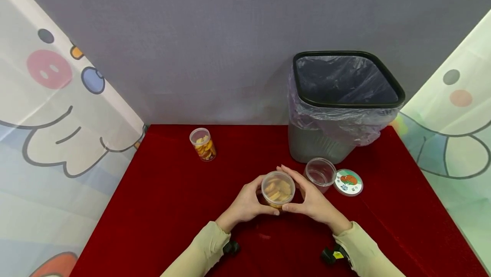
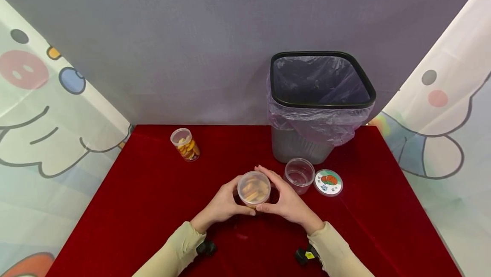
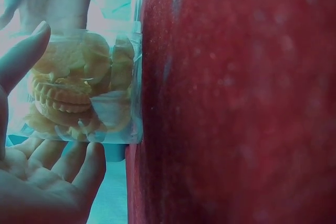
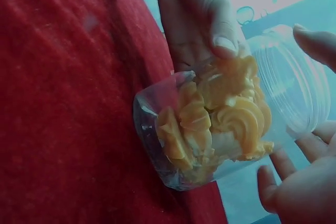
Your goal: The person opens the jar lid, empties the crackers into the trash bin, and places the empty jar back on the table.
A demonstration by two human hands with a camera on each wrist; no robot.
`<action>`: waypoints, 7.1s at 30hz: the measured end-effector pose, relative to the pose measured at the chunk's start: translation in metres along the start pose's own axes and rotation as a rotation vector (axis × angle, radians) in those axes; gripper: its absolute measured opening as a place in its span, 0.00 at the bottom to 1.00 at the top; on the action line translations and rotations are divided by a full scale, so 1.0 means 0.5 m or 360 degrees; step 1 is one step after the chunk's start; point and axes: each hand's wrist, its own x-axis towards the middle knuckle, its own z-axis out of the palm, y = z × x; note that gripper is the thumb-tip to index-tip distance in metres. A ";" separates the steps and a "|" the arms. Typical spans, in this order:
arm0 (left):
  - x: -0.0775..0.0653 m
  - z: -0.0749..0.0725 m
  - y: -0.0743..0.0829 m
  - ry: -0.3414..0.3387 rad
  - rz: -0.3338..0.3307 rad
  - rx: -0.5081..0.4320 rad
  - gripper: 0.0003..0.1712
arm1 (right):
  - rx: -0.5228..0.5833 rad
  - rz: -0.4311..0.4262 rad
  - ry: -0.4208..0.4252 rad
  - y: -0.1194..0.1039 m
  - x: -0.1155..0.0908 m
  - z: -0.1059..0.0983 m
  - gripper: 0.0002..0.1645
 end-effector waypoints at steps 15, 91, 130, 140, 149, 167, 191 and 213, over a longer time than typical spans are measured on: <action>-0.001 -0.006 -0.006 -0.0028 0.0071 -0.0019 0.50 | -0.0649 -0.0010 0.0786 -0.033 -0.018 0.111 0.61; 0.000 -0.004 -0.011 -0.0015 0.0071 -0.0037 0.50 | -0.0467 0.0111 0.0771 -0.025 -0.006 0.107 0.59; 0.003 0.001 -0.008 -0.0032 0.0041 -0.0020 0.52 | -0.0150 -0.0162 0.0308 -0.029 -0.008 0.017 0.58; 0.002 -0.002 -0.012 -0.0004 0.0108 -0.0013 0.55 | -0.0068 -0.0136 0.0401 -0.050 -0.039 -0.003 0.59; 0.003 -0.002 -0.016 -0.0013 0.0088 0.0032 0.54 | -0.0084 -0.0129 0.0451 -0.047 -0.087 -0.020 0.59; 0.002 -0.003 -0.011 -0.0039 0.0002 0.0025 0.54 | 0.0125 -0.0061 0.0571 0.012 -0.216 -0.088 0.56; 0.004 -0.005 -0.010 -0.0049 -0.0011 0.0011 0.54 | -0.0807 0.0597 0.0671 0.062 -0.251 -0.124 0.56; 0.004 -0.005 -0.004 -0.0027 -0.0008 0.0021 0.53 | -0.0927 0.0532 0.0668 0.055 -0.249 -0.129 0.55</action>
